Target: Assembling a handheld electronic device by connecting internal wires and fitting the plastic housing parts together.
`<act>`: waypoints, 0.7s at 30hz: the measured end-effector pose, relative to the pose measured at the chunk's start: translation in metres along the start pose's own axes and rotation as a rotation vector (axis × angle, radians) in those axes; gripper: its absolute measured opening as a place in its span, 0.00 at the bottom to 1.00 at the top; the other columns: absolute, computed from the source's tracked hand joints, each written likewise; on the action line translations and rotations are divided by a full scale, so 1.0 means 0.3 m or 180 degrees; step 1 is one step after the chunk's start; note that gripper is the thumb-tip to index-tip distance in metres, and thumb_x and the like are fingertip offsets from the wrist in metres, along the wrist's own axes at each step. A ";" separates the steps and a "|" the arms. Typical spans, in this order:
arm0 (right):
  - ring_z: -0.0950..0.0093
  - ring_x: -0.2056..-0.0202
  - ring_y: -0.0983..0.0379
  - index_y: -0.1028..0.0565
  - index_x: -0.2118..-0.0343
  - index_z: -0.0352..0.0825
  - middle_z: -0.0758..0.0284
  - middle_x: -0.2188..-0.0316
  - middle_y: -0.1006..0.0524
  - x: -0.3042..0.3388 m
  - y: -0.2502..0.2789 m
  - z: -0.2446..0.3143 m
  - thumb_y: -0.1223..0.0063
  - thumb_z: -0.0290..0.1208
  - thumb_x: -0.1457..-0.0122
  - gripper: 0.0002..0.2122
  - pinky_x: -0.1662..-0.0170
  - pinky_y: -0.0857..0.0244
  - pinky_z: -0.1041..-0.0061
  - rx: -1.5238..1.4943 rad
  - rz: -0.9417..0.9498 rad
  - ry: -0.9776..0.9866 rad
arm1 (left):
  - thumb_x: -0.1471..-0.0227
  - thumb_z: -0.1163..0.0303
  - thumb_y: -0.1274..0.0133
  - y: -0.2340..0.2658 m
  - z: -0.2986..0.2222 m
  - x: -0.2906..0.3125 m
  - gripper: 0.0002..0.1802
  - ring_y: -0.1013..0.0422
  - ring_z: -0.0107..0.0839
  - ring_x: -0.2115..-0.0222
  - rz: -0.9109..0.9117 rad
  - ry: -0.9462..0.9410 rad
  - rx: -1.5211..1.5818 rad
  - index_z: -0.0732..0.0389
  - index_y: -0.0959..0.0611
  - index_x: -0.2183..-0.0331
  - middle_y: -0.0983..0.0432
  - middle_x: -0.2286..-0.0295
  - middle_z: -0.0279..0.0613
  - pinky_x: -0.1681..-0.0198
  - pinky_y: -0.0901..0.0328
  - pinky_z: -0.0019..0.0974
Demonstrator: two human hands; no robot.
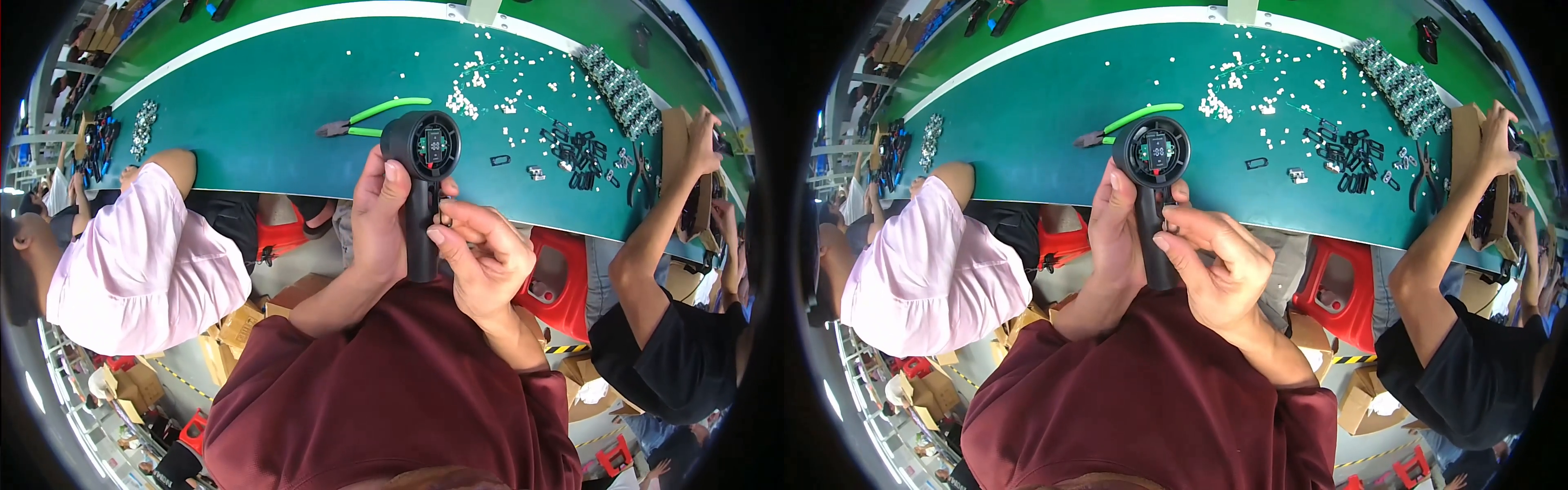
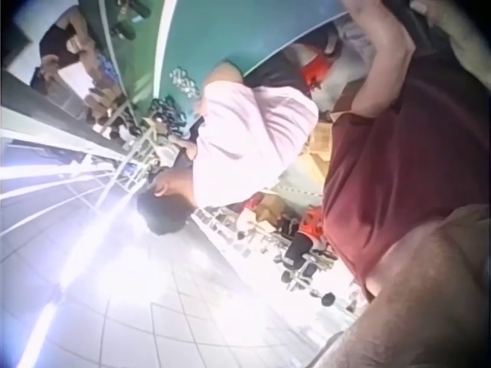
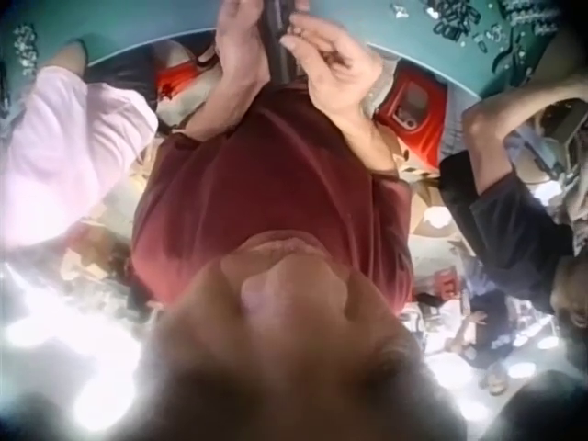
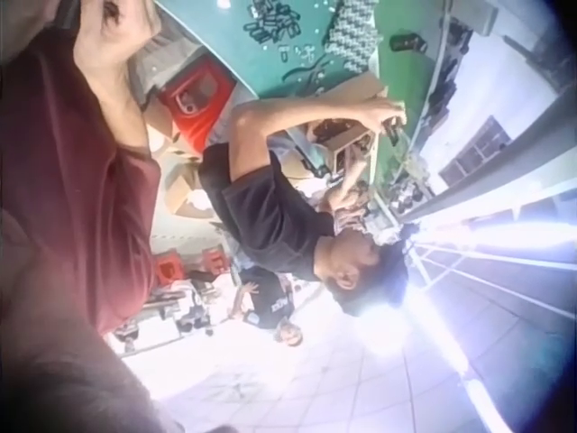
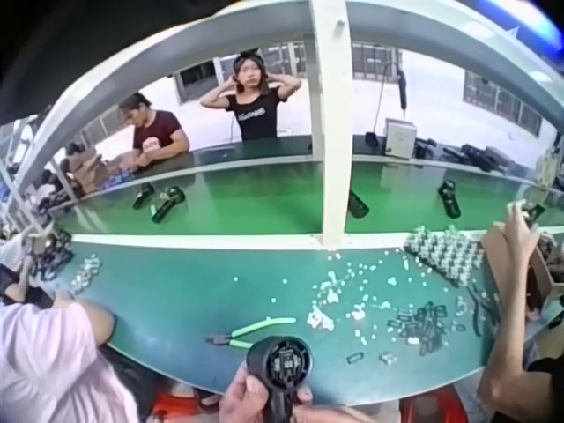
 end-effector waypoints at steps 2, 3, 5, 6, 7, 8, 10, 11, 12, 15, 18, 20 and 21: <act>0.77 0.67 0.17 0.19 0.61 0.24 0.61 0.66 0.16 0.003 -0.004 0.001 0.34 0.13 0.47 0.10 0.62 0.26 0.81 0.0186 -0.0011 0.0188 | 0.32 0.56 0.51 -0.009 -0.003 0.003 0.19 0.22 0.35 0.62 -0.0018 -0.0072 -0.0007 0.60 0.29 0.50 0.22 0.60 0.46 0.64 0.22 0.36; 0.76 0.67 0.17 0.19 0.61 0.25 0.61 0.66 0.16 0.008 -0.009 -0.001 0.34 0.13 0.47 0.10 0.63 0.26 0.81 0.0025 -0.0128 0.0073 | 0.32 0.56 0.50 -0.012 -0.003 0.003 0.19 0.22 0.35 0.62 -0.0032 -0.0145 -0.0015 0.60 0.29 0.50 0.22 0.60 0.46 0.64 0.22 0.36; 0.76 0.67 0.16 0.19 0.61 0.25 0.61 0.66 0.16 0.014 -0.010 -0.008 0.33 0.14 0.47 0.10 0.63 0.26 0.81 -0.0134 -0.0240 -0.0039 | 0.32 0.56 0.50 -0.003 0.003 0.001 0.19 0.22 0.35 0.62 0.0002 -0.0137 -0.0013 0.60 0.29 0.50 0.22 0.60 0.46 0.63 0.22 0.36; 0.76 0.69 0.17 0.19 0.61 0.26 0.61 0.66 0.16 0.014 -0.007 -0.011 0.33 0.14 0.47 0.10 0.64 0.26 0.81 -0.0002 -0.0146 0.0064 | 0.32 0.56 0.50 -0.001 0.006 0.001 0.19 0.22 0.35 0.62 0.0034 -0.0129 -0.0014 0.60 0.29 0.50 0.22 0.60 0.45 0.62 0.23 0.36; 0.76 0.70 0.17 0.19 0.62 0.26 0.62 0.66 0.16 0.014 -0.004 -0.013 0.33 0.15 0.47 0.09 0.66 0.26 0.81 0.0129 -0.0052 0.0167 | 0.32 0.56 0.50 -0.001 0.007 0.001 0.19 0.22 0.35 0.62 0.0034 -0.0134 -0.0010 0.60 0.29 0.50 0.22 0.60 0.45 0.62 0.23 0.36; 0.76 0.70 0.17 0.19 0.62 0.26 0.62 0.66 0.16 0.006 -0.001 -0.007 0.33 0.15 0.47 0.09 0.66 0.26 0.81 0.0130 -0.0044 0.0169 | 0.32 0.56 0.50 -0.003 0.009 0.002 0.19 0.21 0.35 0.62 0.0016 -0.0158 -0.0013 0.60 0.29 0.50 0.22 0.60 0.45 0.62 0.23 0.36; 0.75 0.73 0.19 0.19 0.64 0.28 0.62 0.68 0.17 -0.016 0.000 0.015 0.32 0.16 0.47 0.08 0.69 0.28 0.79 0.0917 0.0069 0.0840 | 0.32 0.56 0.50 -0.008 0.005 0.005 0.19 0.21 0.35 0.62 -0.0005 -0.0192 -0.0013 0.61 0.29 0.50 0.22 0.60 0.45 0.61 0.23 0.37; 0.75 0.73 0.19 0.19 0.64 0.28 0.62 0.68 0.17 -0.020 -0.003 0.013 0.32 0.16 0.47 0.08 0.69 0.28 0.79 0.0917 0.0073 0.0843 | 0.32 0.56 0.50 -0.013 0.000 0.007 0.19 0.21 0.35 0.62 0.0013 -0.0224 -0.0070 0.61 0.29 0.50 0.22 0.60 0.45 0.61 0.23 0.37; 0.75 0.74 0.20 0.19 0.65 0.28 0.62 0.68 0.17 -0.022 -0.008 0.012 0.32 0.16 0.48 0.08 0.70 0.28 0.78 0.1098 0.0024 0.1089 | 0.32 0.56 0.50 -0.016 -0.003 0.009 0.19 0.21 0.35 0.63 0.0031 -0.0255 -0.0127 0.61 0.29 0.50 0.22 0.59 0.45 0.61 0.23 0.37; 0.72 0.72 0.20 0.19 0.66 0.27 0.60 0.68 0.18 -0.019 -0.012 0.016 0.32 0.15 0.49 0.08 0.69 0.28 0.77 0.1286 -0.0035 0.1311 | 0.32 0.56 0.50 -0.013 0.004 0.011 0.20 0.20 0.36 0.63 0.0062 -0.0333 -0.0201 0.61 0.29 0.49 0.22 0.59 0.45 0.61 0.23 0.38; 0.70 0.69 0.19 0.19 0.65 0.26 0.59 0.68 0.18 -0.024 -0.017 0.021 0.32 0.15 0.49 0.08 0.66 0.27 0.76 0.1351 -0.0079 0.1325 | 0.32 0.56 0.51 -0.019 0.019 0.025 0.20 0.20 0.36 0.62 0.0087 -0.0422 -0.0242 0.61 0.30 0.49 0.22 0.59 0.46 0.61 0.23 0.39; 0.69 0.68 0.19 0.19 0.65 0.26 0.59 0.68 0.18 -0.027 -0.017 0.030 0.32 0.14 0.49 0.09 0.66 0.27 0.75 0.1413 -0.0113 0.1369 | 0.32 0.56 0.51 -0.011 0.022 0.024 0.20 0.20 0.37 0.62 0.0123 -0.0401 -0.0277 0.62 0.30 0.49 0.21 0.59 0.47 0.60 0.23 0.39; 0.69 0.68 0.19 0.19 0.65 0.26 0.59 0.68 0.18 -0.024 -0.015 0.038 0.32 0.14 0.49 0.08 0.65 0.26 0.75 0.1446 -0.0118 0.1298 | 0.32 0.56 0.50 -0.013 0.021 0.024 0.20 0.20 0.37 0.62 0.0145 -0.0482 -0.0293 0.62 0.30 0.49 0.21 0.59 0.47 0.59 0.23 0.40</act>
Point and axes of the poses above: each hand's wrist, its own x-axis away from the middle knuckle, its own y-axis out of the back of the hand, z = x × y, the point moved 1 cm from there along -x, towards the middle knuckle
